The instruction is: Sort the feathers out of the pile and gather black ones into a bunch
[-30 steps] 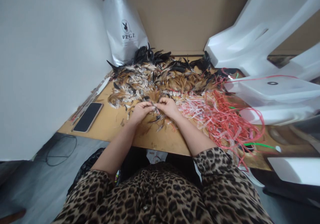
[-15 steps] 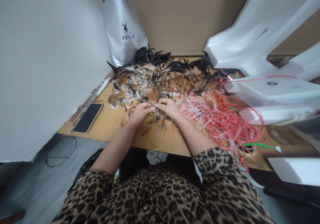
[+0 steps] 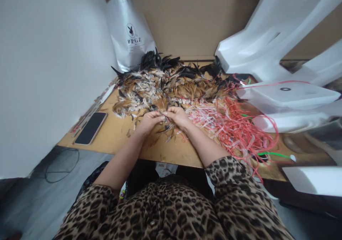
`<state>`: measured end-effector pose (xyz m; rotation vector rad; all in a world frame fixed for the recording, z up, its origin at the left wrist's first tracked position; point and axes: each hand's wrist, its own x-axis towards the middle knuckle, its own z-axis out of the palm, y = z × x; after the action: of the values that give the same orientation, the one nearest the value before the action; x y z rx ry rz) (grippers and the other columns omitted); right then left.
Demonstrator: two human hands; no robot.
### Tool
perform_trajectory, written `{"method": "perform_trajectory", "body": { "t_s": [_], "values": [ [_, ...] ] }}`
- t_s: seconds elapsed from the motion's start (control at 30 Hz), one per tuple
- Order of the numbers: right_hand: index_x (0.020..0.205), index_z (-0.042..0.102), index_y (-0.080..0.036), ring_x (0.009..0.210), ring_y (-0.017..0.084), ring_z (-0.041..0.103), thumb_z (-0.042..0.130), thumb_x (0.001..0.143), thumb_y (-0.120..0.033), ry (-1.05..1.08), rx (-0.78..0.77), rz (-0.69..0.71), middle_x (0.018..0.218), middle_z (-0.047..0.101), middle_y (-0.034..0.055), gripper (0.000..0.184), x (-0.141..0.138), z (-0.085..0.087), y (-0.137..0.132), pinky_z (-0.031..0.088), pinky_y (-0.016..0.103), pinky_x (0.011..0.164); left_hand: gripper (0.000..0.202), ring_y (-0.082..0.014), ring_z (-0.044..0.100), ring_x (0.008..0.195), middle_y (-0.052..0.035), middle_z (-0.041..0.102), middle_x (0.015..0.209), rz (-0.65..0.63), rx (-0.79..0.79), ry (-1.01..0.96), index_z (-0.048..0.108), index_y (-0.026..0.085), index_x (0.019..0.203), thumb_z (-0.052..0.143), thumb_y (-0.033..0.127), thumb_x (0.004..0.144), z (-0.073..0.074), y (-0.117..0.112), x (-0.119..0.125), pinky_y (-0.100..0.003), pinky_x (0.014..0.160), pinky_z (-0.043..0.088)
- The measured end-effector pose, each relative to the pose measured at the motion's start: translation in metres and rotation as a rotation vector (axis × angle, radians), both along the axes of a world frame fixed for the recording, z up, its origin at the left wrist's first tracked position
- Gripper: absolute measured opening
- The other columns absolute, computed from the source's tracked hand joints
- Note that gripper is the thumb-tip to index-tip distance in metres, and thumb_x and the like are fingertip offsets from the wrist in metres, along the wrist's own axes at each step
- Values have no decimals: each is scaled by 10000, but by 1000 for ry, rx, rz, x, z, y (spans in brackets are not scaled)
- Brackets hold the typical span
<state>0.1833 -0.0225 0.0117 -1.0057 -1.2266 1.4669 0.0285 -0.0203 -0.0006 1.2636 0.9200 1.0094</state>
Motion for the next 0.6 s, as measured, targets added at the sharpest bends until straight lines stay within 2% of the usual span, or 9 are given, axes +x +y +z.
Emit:
{"method": "perform_trajectory", "body": {
  "t_s": [0.13, 0.4, 0.5, 0.6],
  "values": [
    [566, 494, -164, 406, 57, 384, 715, 588, -442, -49, 21, -38, 446, 491, -54, 356, -1, -1, 0, 280, 206, 439, 255, -66, 476, 508, 10, 582, 571, 12, 26, 59, 649, 128, 687, 735, 338, 571, -2, 1, -1, -215, 554, 402],
    [570, 490, -166, 388, 64, 385, 716, 583, -432, -14, -39, 66, 420, 472, -60, 349, 6, -11, 7, 272, 208, 432, 163, -100, 524, 581, -9, 617, 622, 81, 262, 209, 644, 133, 620, 701, 284, 600, -6, 4, 0, -229, 605, 417],
    [623, 513, -167, 421, 67, 411, 726, 558, -431, -41, -2, -5, 486, 511, -55, 346, 6, -6, 7, 297, 211, 451, 154, -97, 516, 555, -10, 623, 616, 78, 230, 220, 644, 129, 634, 689, 275, 610, -6, 2, 3, -230, 584, 415],
    [589, 506, -161, 445, 64, 403, 729, 540, -447, -133, 58, -61, 506, 503, -50, 366, 6, 6, 3, 306, 212, 462, 176, -102, 535, 573, -22, 640, 643, 73, 183, 183, 652, 122, 659, 705, 274, 589, -5, 0, 6, -242, 613, 435]
  ]
}}
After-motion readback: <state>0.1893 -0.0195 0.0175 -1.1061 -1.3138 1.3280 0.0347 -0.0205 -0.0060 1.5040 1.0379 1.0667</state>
